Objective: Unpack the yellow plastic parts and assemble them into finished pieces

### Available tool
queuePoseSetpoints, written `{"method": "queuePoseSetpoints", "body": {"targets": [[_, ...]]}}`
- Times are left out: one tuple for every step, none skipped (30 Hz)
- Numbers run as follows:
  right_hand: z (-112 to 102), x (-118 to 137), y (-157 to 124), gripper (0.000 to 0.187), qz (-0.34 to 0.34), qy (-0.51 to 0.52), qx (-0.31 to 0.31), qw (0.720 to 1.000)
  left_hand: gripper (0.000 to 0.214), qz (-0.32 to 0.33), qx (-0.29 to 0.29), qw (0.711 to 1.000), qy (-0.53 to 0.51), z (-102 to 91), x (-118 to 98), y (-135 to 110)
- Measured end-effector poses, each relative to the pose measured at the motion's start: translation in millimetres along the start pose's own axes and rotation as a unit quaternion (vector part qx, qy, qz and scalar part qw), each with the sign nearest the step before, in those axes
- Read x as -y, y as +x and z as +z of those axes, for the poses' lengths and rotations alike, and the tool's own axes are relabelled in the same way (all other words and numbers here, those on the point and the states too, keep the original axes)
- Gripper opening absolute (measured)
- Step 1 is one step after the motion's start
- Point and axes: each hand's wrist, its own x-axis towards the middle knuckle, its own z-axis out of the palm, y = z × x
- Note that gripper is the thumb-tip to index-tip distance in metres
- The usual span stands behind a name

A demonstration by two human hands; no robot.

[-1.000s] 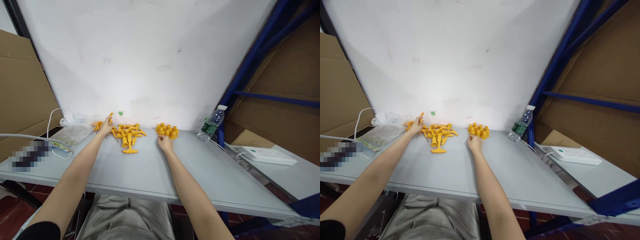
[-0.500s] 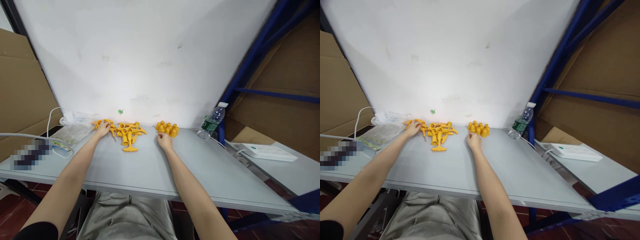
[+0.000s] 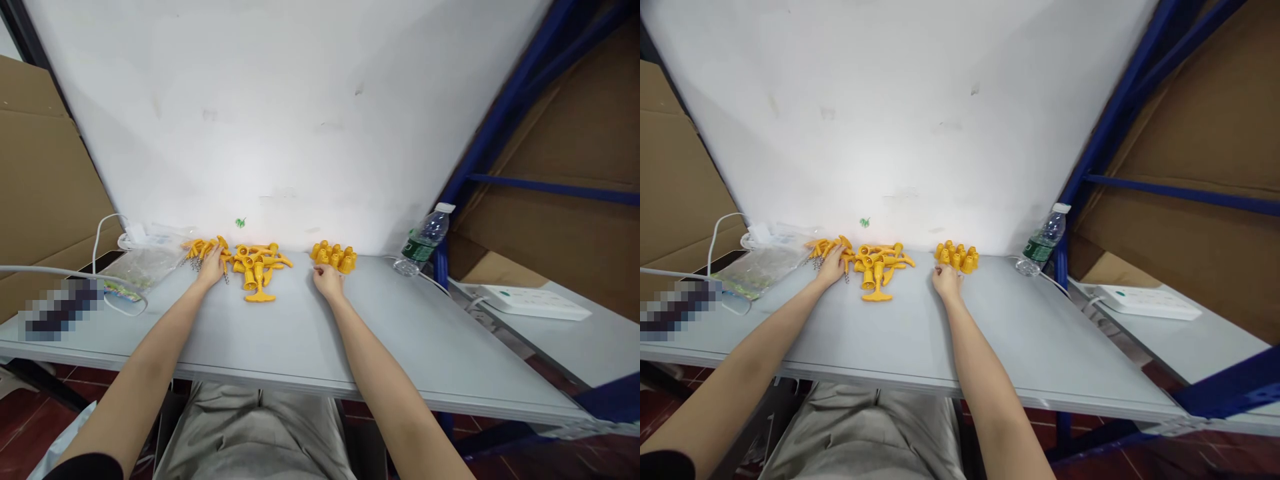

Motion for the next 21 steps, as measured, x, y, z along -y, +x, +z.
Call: {"method": "queuePoseSetpoints", "body": {"targets": [[0.0,0.2,0.0,0.031,-0.002,0.003,-0.002,1.000,0.063,0.002,0.002,1.000,0.005,0.2,-1.3,-1.0],[0.1,0.3,-0.1,0.030,-0.004,0.004,-0.004,1.000,0.062,0.006,0.007,1.000,0.013,0.1,-2.9,-2.0],[0.2,0.5,-0.1,0.030,-0.006,0.004,-0.004,1.000,0.060,0.013,0.014,0.999,0.025,-0.4,-5.0,-3.0],[0.4,0.6,-0.2,0.030,-0.008,0.002,-0.003,1.000,0.058,0.020,0.021,0.999,0.040,-1.1,-7.3,-4.0],[0.6,0.8,-0.3,0.030,-0.009,-0.001,-0.001,1.000,0.055,0.026,0.027,0.998,0.057,-2.0,-9.8,-4.9],[0.9,1.0,-0.3,0.031,-0.011,-0.004,0.001,1.000,0.052,0.031,0.030,0.996,0.074,-2.9,-12.4,-5.7],[1.2,1.2,-0.4,0.031,-0.013,-0.007,0.003,1.000,0.048,0.035,0.030,0.995,0.089,-3.8,-14.9,-6.3],[1.6,1.3,-0.4,0.031,-0.015,-0.009,0.003,1.000,0.044,0.037,0.031,0.994,0.102,-4.6,-17.0,-6.7],[1.9,1.3,-0.4,0.031,-0.017,-0.009,0.002,1.000,0.042,0.039,0.031,0.992,0.113,-5.2,-18.8,-7.0],[2.2,1.3,-0.5,0.031,-0.020,-0.008,0.000,1.000,0.040,0.040,0.033,0.991,0.122,-5.6,-20.1,-7.2],[2.4,1.4,-0.5,0.031,-0.022,-0.007,-0.003,1.000,0.039,0.038,0.034,0.990,0.129,-5.7,-20.9,-7.2],[2.4,1.5,-0.6,0.030,-0.023,-0.006,-0.006,1.000,0.039,0.032,0.033,0.990,0.134,-5.5,-21.4,-7.1],[2.2,2.0,-0.8,0.030,-0.023,-0.006,-0.008,1.000,0.039,0.021,0.028,0.990,0.138,-4.9,-21.6,-7.0],[1.9,2.8,-1.2,0.030,-0.024,-0.005,-0.008,1.000,0.038,0.007,0.019,0.990,0.140,-3.9,-21.7,-6.9],[1.7,4.3,-1.7,0.030,-0.026,-0.004,-0.008,1.000,0.038,-0.010,0.010,0.990,0.137,-2.6,-22.0,-6.8],[1.7,6.6,-2.4,0.030,-0.033,-0.001,-0.007,0.999,0.037,-0.028,0.001,0.991,0.131,-0.9,-22.5,-6.7],[2.1,9.8,-3.3,0.031,-0.044,0.006,-0.003,0.999,0.036,-0.045,-0.006,0.991,0.122,1.0,-23.5,-6.6],[3.0,14.0,-4.2,0.032,-0.060,0.016,0.003,0.998,0.034,-0.060,-0.013,0.992,0.109,3.1,-25.0,-6.5],[4.8,19.2,-5.1,0.034,-0.081,0.029,0.012,0.996,0.033,-0.073,-0.019,0.993,0.092,5.2,-27.2,-6.3],[7.4,25.5,-5.9,0.035,-0.106,0.044,0.023,0.993,0.031,-0.087,-0.026,0.993,0.073,7.1,-30.3,-6.0],[10.8,32.6,-6.5,0.037,-0.132,0.060,0.037,0.989,0.030,-0.099,-0.035,0.993,0.053,8.6,-34.2,-5.7]]}}
